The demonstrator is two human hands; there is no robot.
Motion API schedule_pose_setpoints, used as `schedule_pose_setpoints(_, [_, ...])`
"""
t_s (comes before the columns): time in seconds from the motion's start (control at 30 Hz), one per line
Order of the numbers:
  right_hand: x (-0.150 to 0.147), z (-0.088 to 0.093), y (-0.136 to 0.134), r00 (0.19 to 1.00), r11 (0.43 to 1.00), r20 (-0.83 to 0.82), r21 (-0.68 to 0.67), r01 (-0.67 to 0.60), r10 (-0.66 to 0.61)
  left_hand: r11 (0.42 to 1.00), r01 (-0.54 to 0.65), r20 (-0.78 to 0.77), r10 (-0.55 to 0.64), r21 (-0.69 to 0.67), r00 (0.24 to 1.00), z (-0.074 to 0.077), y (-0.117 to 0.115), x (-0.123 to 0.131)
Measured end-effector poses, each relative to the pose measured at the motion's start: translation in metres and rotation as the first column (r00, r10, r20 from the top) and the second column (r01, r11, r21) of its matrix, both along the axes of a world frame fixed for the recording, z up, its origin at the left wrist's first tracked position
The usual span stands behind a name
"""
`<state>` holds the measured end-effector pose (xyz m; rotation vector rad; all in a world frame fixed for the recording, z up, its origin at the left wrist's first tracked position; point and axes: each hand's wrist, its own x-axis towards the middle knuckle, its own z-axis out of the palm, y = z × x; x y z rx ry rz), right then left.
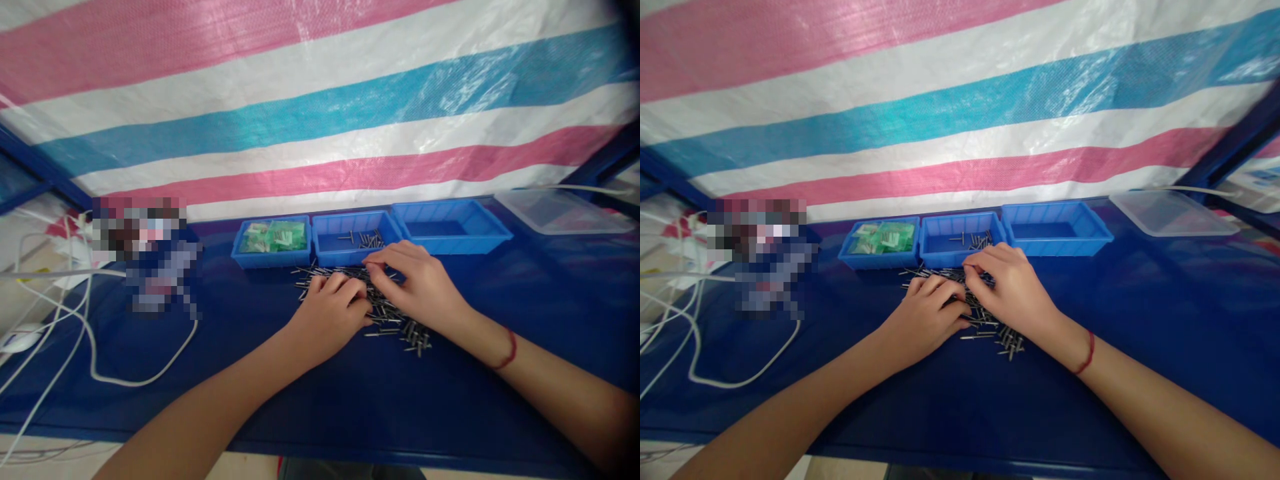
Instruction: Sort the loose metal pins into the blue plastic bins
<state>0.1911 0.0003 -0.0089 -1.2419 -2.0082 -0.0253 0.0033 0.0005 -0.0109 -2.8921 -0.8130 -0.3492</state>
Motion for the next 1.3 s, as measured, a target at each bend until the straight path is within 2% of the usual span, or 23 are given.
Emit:
schedule_pose_setpoints(0.4, [-0.002,0.002,-0.002,1.0,1.0,-0.015,-0.025,-0.008,0.007,0.999,-0.006,-0.05,0.008,0.046,0.999,-0.001,-0.007,0.003])
schedule_pose_setpoints(0.7, [-0.001,0.002,-0.002,1.0,0.999,-0.003,-0.028,-0.015,0.015,0.998,0.011,-0.049,-0.014,-0.061,0.999,0.006,-0.005,0.0])
schedule_pose_setpoints(0.83, [-0.001,0.002,-0.002,1.0,1.0,-0.016,-0.014,-0.023,0.023,1.0,0.008,-0.08,-0.007,0.005,0.997,0.005,-0.01,0.003])
schedule_pose_setpoints(0.97, [-0.001,0.002,-0.003,0.999,0.999,-0.017,-0.011,-0.034,0.034,0.993,0.02,-0.082,-0.011,0.12,0.997,-0.002,-0.013,0.005])
schedule_pose_setpoints(1.1, [0.0,0.001,-0.003,0.999,0.999,-0.014,-0.012,-0.043,0.043,0.984,0.016,-0.074,-0.003,0.176,0.997,-0.008,-0.013,0.005])
schedule_pose_setpoints(1.3, [-0.001,0.004,-0.005,0.999,0.999,-0.013,-0.013,-0.044,0.043,0.983,-0.072,-0.003,0.074,0.168,0.997,0.0,-0.005,0.0])
